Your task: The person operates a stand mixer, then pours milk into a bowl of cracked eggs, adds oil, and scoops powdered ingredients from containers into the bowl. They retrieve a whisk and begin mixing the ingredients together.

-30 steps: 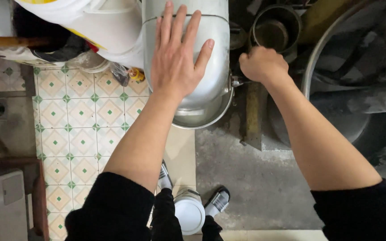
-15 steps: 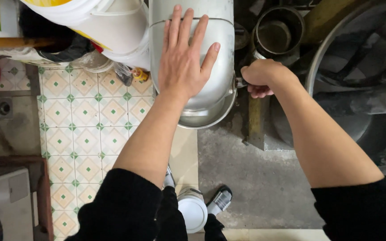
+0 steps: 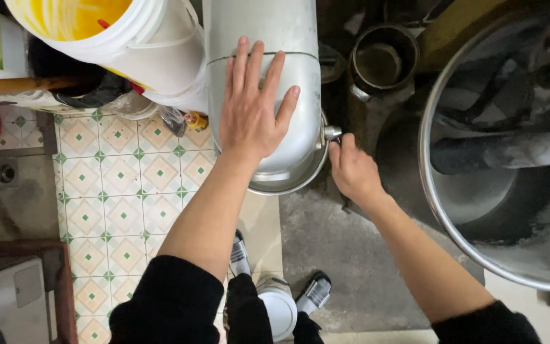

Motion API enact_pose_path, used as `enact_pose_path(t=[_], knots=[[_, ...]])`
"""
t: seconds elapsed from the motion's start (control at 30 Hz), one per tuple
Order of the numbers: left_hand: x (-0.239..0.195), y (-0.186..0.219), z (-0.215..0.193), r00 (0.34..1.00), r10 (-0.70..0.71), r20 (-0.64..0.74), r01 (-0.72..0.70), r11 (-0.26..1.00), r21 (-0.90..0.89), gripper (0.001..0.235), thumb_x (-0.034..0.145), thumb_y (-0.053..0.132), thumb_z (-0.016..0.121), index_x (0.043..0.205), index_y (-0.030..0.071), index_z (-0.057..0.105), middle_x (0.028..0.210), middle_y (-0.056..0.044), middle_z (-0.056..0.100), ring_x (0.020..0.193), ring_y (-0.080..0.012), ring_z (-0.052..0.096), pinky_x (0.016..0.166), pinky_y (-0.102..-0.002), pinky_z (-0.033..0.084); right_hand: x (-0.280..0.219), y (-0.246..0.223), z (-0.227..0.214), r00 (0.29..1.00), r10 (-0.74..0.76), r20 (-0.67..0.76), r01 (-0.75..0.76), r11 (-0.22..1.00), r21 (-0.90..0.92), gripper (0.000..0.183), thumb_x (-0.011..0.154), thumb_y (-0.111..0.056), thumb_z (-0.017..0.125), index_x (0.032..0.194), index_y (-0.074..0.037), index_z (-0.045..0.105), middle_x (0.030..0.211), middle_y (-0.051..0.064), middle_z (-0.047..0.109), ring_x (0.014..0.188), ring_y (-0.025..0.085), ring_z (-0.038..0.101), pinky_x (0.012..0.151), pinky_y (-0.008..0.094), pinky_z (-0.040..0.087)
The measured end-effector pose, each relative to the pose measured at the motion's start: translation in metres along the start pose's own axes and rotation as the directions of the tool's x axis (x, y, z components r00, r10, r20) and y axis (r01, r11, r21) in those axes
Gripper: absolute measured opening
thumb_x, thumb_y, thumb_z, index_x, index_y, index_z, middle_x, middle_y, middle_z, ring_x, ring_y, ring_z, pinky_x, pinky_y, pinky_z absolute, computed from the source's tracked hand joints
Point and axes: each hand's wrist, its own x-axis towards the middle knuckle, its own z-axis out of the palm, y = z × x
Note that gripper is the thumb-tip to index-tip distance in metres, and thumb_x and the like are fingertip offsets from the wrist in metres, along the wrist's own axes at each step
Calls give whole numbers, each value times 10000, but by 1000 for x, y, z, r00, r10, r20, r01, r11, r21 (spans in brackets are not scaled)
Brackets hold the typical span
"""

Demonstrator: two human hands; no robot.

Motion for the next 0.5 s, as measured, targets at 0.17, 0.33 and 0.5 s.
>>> enact_pose_path(t=[0.17,0.33,0.5], knots=[[0,-3,-2,1000,13,-3,-13,1000,4,629,1228,484,446,1665,55,588,1761,-281,446,1693,-457,219,1397,-637,263,-5,-7,-10,991,29,132,-42,994,101,435,1170,-523,389,1237,-93,380,1270,298,677,1105,645,622,880,695,451],[-5,-13,16,990,71,-119,-74,997,-14,595,1189,474,591,1616,61,621,1635,-282,538,1663,-490,340,1371,-626,279,-62,-22,-67,999,33,1,-33,999,33,679,1154,-438,571,1672,-22,430,1503,275,703,1386,513,681,1116,679,577],[-5,-17,19,971,109,-211,-103,994,37,569,1138,414,657,1535,8,698,1595,-309,603,1608,-514,466,1374,-609,328,-153,-21,-214,501,-191,-844,346,938,-7,251,1135,-59,697,1352,-132,801,1266,90,809,1268,371,740,1144,491,536]])
